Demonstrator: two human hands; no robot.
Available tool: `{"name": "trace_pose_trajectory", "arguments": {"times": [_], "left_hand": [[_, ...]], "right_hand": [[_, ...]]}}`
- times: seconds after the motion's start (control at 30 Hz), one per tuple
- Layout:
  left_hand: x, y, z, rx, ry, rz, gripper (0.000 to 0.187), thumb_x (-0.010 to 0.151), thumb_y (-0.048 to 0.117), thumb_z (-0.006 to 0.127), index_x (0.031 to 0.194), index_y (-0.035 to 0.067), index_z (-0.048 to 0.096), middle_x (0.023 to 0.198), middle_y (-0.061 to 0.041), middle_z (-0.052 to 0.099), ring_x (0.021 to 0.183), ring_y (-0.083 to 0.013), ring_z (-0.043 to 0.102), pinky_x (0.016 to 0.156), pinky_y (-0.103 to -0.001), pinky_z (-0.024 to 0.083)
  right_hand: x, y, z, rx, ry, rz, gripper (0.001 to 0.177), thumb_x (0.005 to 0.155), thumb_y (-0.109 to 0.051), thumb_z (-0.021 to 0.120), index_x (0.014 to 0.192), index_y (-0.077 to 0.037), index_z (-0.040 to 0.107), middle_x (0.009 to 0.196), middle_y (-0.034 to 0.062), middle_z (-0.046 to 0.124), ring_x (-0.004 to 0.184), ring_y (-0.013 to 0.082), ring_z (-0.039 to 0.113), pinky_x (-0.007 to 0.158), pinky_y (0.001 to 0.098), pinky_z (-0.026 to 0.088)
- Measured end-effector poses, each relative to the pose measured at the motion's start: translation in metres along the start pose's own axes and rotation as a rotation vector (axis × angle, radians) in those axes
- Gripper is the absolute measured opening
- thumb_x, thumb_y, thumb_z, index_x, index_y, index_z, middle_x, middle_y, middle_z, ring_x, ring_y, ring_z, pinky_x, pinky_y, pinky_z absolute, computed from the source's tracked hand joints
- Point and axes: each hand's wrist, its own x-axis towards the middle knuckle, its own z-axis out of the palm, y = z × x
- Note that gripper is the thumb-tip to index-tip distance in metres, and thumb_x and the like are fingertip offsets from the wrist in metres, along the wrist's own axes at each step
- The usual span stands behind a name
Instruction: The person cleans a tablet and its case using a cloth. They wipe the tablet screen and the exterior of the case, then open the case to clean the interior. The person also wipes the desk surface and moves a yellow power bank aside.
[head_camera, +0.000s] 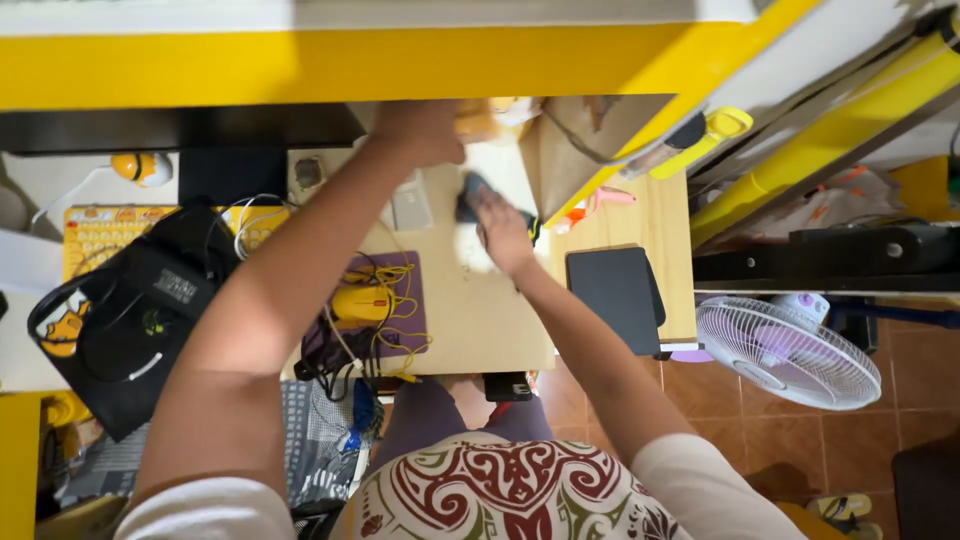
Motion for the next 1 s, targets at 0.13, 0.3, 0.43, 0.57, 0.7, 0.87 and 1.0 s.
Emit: {"name": "trace_pose_trajectory", "arguments": {"times": [0.13,0.3,0.43,0.57,0.7,0.87,1.0], "left_hand": [[0.018,-0.028,0.007,-0.045,-0.074,-0.033,0.078,0.069,0.045,0.09,0.139,0.016,0.073,0.138,-0.02,0.069,0.129,-0.0413,0.064,0.109,-0.054,0.05],[0.049,-0.049,0.018,-0.055,0.052,-0.222,0.076,0.071,0.043,0.087,0.14,0.015,0.071,0.139,-0.021,0.069,0.129,-0.0417,0.064,0.109,-0.054,0.05],[0.056,-0.076,0.026,-0.195,0.226,-0.347,0.074,0.073,0.041,0.086,0.141,0.014,0.07,0.14,-0.021,0.068,0.129,-0.042,0.064,0.109,-0.055,0.05],[0.048,-0.097,0.034,-0.267,0.292,-0.395,0.073,0.075,0.039,0.084,0.142,0.013,0.069,0.141,-0.021,0.067,0.129,-0.0424,0.063,0.11,-0.055,0.05],[0.03,-0.115,0.032,-0.298,0.331,-0.446,0.071,0.078,0.038,0.082,0.143,0.012,0.069,0.142,-0.021,0.067,0.129,-0.0427,0.063,0.11,-0.055,0.049],[0.025,-0.113,0.046,-0.33,0.307,-0.459,0.069,0.08,0.035,0.079,0.144,0.011,0.067,0.143,-0.021,0.066,0.129,-0.0431,0.063,0.11,-0.055,0.049],[0.056,-0.107,0.046,-0.336,0.283,-0.478,0.068,0.082,0.034,0.078,0.145,0.01,0.066,0.143,-0.021,0.065,0.129,-0.0435,0.062,0.11,-0.055,0.049]], "right_hand": [[-0.08,-0.037,-0.049,0.082,-0.096,-0.234,0.063,0.086,-0.004,0.071,0.148,-0.01,0.062,0.156,0.0178,0.06,0.144,0.0421,0.056,0.12,0.055,0.047],[-0.05,-0.042,-0.028,0.013,-0.192,0.018,0.069,0.092,-0.008,0.068,0.159,-0.015,0.055,0.167,0.0153,0.047,0.151,0.0423,0.046,0.121,0.0553,0.043],[0.065,-0.009,0.061,-0.08,-0.119,0.313,0.066,0.099,-0.014,0.058,0.164,-0.01,0.046,0.17,0.0191,0.037,0.15,0.0464,0.04,0.121,0.0584,0.036],[0.154,0.025,0.118,-0.202,-0.283,0.316,0.061,0.102,-0.018,0.058,0.162,-0.009,0.048,0.163,0.0195,0.045,0.149,0.0444,0.045,0.121,0.0572,0.038],[0.201,0.042,0.14,-0.11,-0.383,0.27,0.061,0.102,-0.018,0.061,0.161,-0.01,0.05,0.16,0.0192,0.049,0.148,0.0436,0.048,0.124,0.0555,0.039],[0.172,0.045,0.13,-0.131,-0.362,0.254,0.06,0.102,-0.019,0.064,0.16,-0.01,0.052,0.156,0.0189,0.053,0.147,0.0427,0.052,0.127,0.0535,0.041],[0.097,0.011,0.074,-0.161,-0.233,0.165,0.06,0.102,-0.019,0.067,0.16,-0.011,0.054,0.153,0.0187,0.056,0.146,0.0419,0.055,0.13,0.0519,0.042]]}}
